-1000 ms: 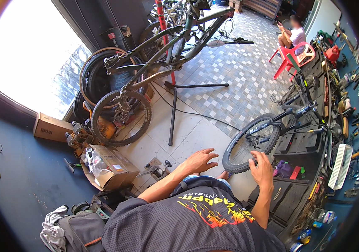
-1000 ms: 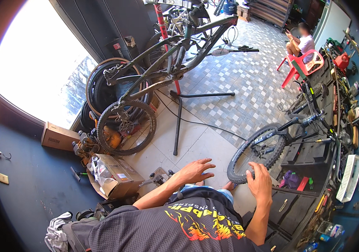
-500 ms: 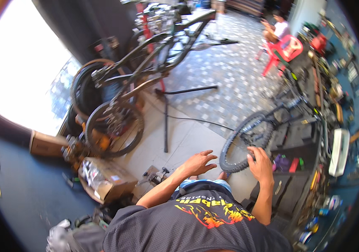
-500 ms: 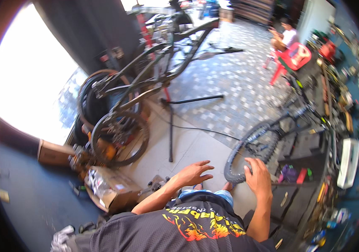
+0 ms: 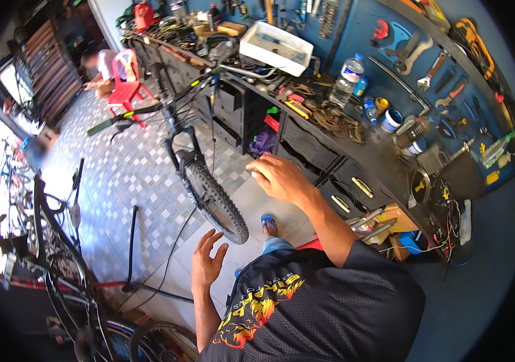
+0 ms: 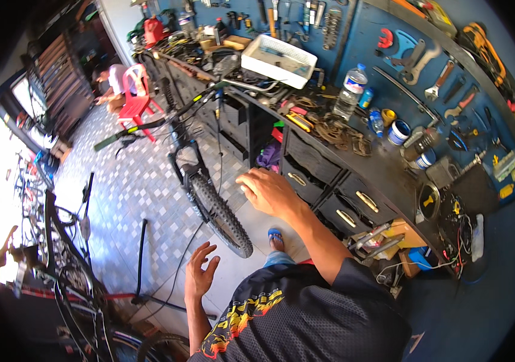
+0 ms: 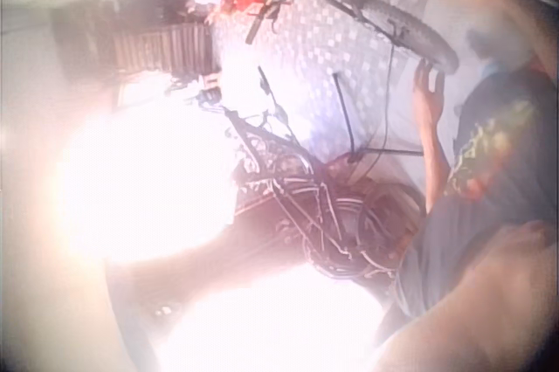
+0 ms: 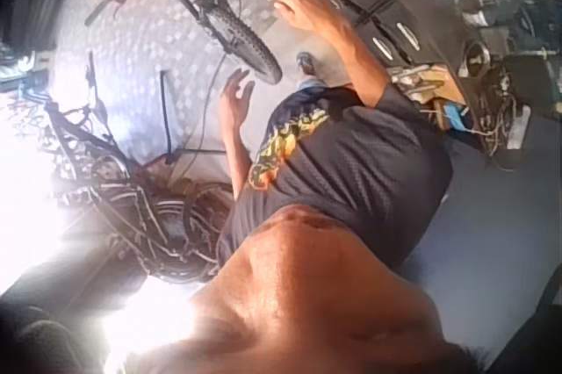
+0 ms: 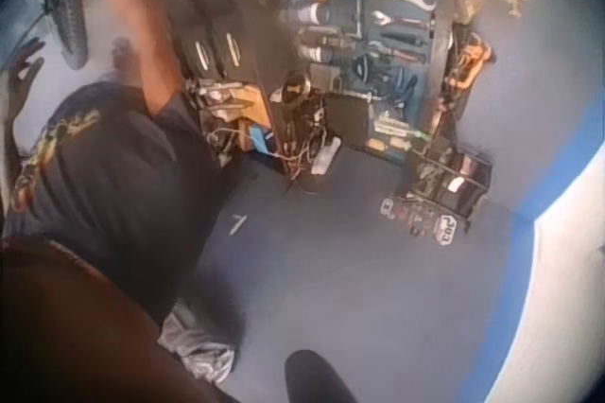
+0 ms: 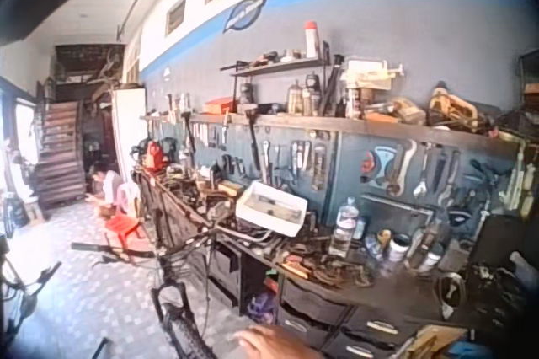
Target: The person works on a bicycle mounted on a repair stand, using a yellow multi-tool to adjust components near the frame and handlebar area. They repeatedly reach for tools and parts on a nearby workbench, manipulate cables, and tighten fasteners on the bike frame.
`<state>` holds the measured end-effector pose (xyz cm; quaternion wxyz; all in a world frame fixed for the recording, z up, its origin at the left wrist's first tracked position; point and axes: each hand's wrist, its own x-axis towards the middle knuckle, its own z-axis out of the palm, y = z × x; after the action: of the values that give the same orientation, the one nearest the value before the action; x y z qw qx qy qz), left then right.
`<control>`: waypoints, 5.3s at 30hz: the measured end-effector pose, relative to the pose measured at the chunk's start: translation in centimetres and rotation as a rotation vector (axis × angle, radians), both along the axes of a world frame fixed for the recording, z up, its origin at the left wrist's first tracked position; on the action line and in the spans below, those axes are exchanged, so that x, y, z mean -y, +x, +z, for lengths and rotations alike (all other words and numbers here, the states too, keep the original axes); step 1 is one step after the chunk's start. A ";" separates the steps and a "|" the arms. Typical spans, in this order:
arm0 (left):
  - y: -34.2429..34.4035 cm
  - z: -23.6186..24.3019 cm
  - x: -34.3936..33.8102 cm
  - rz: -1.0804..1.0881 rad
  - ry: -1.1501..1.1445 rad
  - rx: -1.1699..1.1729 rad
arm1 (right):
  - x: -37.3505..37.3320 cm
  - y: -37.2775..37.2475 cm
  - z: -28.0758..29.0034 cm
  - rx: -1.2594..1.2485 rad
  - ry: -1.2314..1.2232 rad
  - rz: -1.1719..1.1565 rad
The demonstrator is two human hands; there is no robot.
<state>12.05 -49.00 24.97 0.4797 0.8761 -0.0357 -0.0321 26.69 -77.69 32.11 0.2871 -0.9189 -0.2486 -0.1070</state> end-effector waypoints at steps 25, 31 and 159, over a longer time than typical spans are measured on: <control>27.1 -1.1 19.1 -0.613 0.106 -0.007 | 62.9 0.6 9.1 0.734 0.198 -2.070; 29.0 0.0 20.6 -0.649 0.167 0.049 | 73.1 -1.6 10.2 0.282 0.196 -2.102; -41.8 7.8 -44.4 1.596 0.261 0.688 | -84.5 -32.9 12.4 -0.301 -0.773 2.362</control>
<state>-29.71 -4.61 32.77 0.2176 0.6484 0.4490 0.5750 -6.17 6.77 44.56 -0.0550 -0.1620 -0.8998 0.4014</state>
